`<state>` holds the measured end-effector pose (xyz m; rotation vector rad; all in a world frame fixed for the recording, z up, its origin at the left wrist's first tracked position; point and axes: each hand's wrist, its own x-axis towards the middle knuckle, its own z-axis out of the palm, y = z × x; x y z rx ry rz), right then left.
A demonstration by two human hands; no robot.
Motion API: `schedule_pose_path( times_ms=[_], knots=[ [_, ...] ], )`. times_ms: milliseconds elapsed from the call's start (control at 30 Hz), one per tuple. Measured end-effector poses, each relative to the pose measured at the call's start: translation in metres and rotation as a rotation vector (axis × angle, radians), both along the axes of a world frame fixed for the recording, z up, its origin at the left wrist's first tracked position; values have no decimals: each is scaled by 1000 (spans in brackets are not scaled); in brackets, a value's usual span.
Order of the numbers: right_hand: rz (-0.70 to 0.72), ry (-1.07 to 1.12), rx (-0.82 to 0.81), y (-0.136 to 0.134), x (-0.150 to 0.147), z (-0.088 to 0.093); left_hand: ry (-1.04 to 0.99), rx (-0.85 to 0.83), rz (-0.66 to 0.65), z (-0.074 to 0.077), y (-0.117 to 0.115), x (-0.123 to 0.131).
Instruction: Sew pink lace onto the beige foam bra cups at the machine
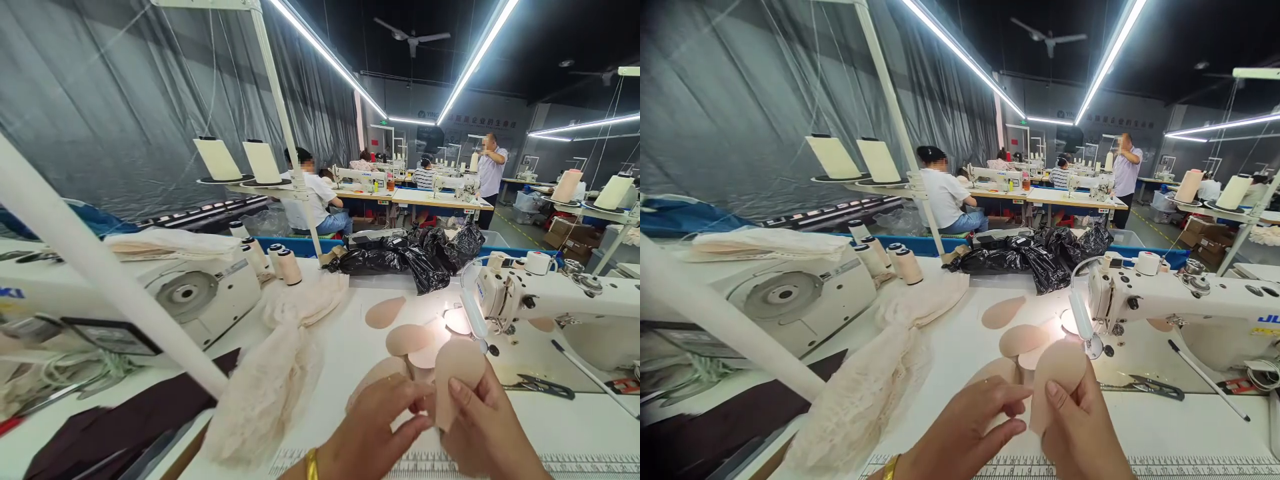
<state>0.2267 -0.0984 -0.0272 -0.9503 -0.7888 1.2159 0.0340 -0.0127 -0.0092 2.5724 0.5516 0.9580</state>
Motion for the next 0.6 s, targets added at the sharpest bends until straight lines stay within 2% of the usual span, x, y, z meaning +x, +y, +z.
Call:
schedule_pose_path(
  times_ms=[67,167,233,300,433,500,600],
  knots=[
    [50,11,-73,-5,12,2,66,-45,18,5,14,2],
    [153,-104,-192,-19,34,-2,292,-76,184,11,57,9],
    [145,-204,-252,-27,43,-8,454,-61,210,11,84,17],
    [101,-349,-285,-34,48,-12,511,-53,192,7,102,26],
    [-16,-778,-273,-41,57,-13,470,-9,195,6,114,31],
    [-87,-956,-262,-43,63,-11,414,24,229,12,114,19],
    [-172,-1076,-203,-44,72,-7,276,64,214,25,107,-11]
  ],
)
